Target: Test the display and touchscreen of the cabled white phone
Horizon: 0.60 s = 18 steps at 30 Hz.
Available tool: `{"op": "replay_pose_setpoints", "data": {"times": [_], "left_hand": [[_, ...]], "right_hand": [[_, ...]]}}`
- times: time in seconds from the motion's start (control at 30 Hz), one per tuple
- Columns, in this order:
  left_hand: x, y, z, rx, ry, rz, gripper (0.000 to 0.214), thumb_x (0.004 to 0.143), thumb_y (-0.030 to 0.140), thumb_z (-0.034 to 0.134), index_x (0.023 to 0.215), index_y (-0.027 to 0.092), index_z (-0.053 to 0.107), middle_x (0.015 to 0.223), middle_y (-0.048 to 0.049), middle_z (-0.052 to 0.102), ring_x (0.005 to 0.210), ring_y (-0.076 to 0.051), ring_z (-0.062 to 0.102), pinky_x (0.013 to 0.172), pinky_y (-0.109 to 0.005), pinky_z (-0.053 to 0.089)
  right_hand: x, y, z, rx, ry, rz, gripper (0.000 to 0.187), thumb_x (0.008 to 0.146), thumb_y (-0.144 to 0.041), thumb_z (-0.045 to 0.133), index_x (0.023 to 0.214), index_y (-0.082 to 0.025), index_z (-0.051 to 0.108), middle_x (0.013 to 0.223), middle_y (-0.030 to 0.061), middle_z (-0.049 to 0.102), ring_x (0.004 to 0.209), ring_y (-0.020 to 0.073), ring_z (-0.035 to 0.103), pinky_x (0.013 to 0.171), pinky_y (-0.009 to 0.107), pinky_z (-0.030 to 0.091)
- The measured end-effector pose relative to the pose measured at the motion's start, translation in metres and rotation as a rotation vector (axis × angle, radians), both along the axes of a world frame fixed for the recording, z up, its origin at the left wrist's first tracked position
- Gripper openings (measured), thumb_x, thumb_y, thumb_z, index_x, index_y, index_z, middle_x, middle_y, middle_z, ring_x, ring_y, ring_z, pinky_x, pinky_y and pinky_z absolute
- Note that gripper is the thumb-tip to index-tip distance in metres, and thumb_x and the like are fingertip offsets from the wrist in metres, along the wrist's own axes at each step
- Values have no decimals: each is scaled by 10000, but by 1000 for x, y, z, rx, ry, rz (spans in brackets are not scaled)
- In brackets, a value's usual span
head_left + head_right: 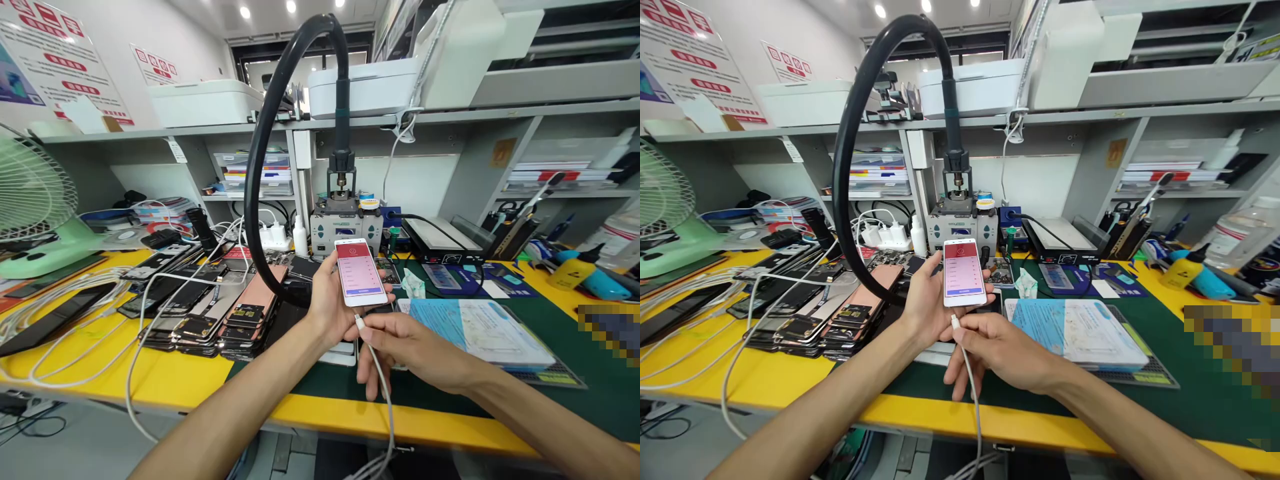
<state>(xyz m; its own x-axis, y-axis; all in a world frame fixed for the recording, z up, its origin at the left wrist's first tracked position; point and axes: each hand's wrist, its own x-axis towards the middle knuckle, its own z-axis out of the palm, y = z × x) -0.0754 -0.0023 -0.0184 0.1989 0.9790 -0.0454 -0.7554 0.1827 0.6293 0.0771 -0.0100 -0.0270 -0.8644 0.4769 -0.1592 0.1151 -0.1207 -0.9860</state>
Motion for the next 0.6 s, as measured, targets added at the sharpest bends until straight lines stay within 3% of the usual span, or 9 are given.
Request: {"op": "replay_pose_setpoints", "data": {"times": [0.23, 0.4, 0.6], "left_hand": [[6, -5, 8, -2, 47, 26, 582, 891, 500, 417, 1258, 62, 533, 1103, -196, 646, 827, -289, 677, 772, -444, 550], [8, -7, 9, 25, 39, 6, 542, 895, 493, 434, 1230, 89, 570, 1111, -170, 648, 801, -247, 673, 797, -424, 542], [9, -9, 10, 7, 46, -3, 560, 893, 531, 444, 1169, 72, 609, 1134, -183, 648, 876, -293, 677, 792, -411, 538]], "right_hand": [[-1, 2, -4, -63, 37, -54, 318, 955, -414, 473, 1046, -115, 534, 871, 122, 723, 619, 165, 710, 520, 243, 500], [0, 4, -6, -83, 48, -55, 325, 954, -409, 475, 1057, -112, 555, 921, 135, 719, 641, 178, 718, 533, 256, 514], [0, 3, -8, -115, 91, -83, 339, 930, -442, 506, 1003, -116, 564, 915, 124, 712, 630, 172, 710, 521, 246, 506]]}}
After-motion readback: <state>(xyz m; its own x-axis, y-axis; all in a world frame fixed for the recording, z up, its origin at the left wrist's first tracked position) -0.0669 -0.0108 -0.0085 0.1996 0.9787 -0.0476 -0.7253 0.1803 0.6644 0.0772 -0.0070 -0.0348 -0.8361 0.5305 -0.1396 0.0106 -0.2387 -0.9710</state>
